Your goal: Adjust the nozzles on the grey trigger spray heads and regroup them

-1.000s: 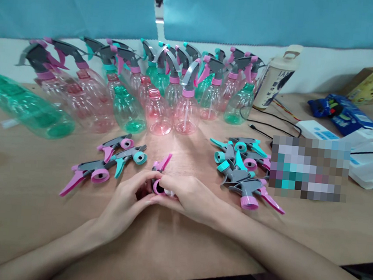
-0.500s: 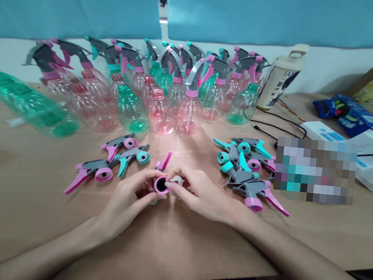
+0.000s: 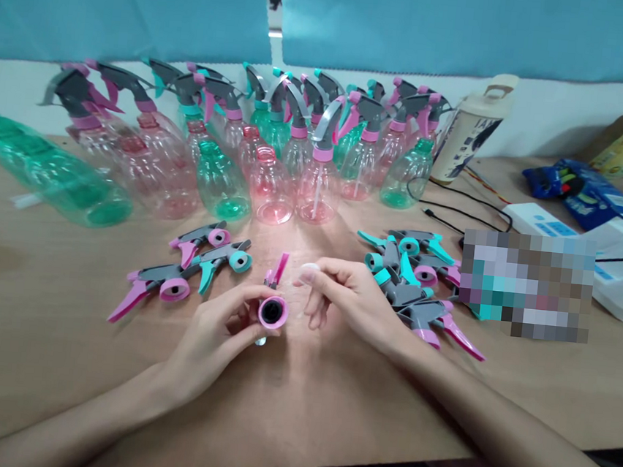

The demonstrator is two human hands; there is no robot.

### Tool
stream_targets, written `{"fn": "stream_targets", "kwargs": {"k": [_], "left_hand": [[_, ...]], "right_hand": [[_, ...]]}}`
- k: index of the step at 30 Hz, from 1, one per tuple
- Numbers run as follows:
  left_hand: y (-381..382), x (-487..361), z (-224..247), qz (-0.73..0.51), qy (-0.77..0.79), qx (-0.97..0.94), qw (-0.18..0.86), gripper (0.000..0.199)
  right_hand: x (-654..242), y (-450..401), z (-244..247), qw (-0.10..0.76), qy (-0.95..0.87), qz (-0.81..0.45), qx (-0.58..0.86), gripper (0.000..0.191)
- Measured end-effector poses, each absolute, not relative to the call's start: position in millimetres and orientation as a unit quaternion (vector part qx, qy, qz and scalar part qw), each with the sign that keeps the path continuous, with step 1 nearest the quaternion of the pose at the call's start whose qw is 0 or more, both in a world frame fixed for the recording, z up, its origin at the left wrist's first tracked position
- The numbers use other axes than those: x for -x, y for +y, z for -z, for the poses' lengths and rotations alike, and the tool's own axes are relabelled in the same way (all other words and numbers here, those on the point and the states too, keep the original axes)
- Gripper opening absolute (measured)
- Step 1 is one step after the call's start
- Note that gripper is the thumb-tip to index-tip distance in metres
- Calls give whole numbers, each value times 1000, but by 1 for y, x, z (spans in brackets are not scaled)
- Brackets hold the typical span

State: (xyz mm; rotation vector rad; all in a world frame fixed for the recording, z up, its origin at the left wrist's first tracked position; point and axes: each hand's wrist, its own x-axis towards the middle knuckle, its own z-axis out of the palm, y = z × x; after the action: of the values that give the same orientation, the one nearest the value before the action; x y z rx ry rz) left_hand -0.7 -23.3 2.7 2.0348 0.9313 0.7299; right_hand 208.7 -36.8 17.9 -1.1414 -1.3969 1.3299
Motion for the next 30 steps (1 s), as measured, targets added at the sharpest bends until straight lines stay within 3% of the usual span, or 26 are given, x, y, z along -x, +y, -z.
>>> {"fn": "stream_targets", "kwargs": {"k": [3, 8, 12, 23, 27, 30], "left_hand": [[-23, 1, -3, -287, 368, -799, 379, 28], [-23, 1, -1, -289, 362, -803, 375, 30], [-23, -1, 0, -288, 352, -810, 370, 33], [-24, -3, 0, -284, 340, -813, 376, 31], [-24, -3, -1, -283, 345, -811, 379, 30], [-23, -2, -1, -284, 345, -810, 379, 28]], "right_hand": [[-210, -39, -18, 415, -554, -563, 452, 47], [-208, -43, -20, 239, -605, -628, 428, 54], [-204, -43, -20, 170, -635, -629, 415, 55], [-201, -46, -7, 239, -624, -534, 518, 70], [-206, -41, -8, 263, -631, -527, 505, 59], [-208, -36, -14, 226, -629, -578, 468, 45]]}}
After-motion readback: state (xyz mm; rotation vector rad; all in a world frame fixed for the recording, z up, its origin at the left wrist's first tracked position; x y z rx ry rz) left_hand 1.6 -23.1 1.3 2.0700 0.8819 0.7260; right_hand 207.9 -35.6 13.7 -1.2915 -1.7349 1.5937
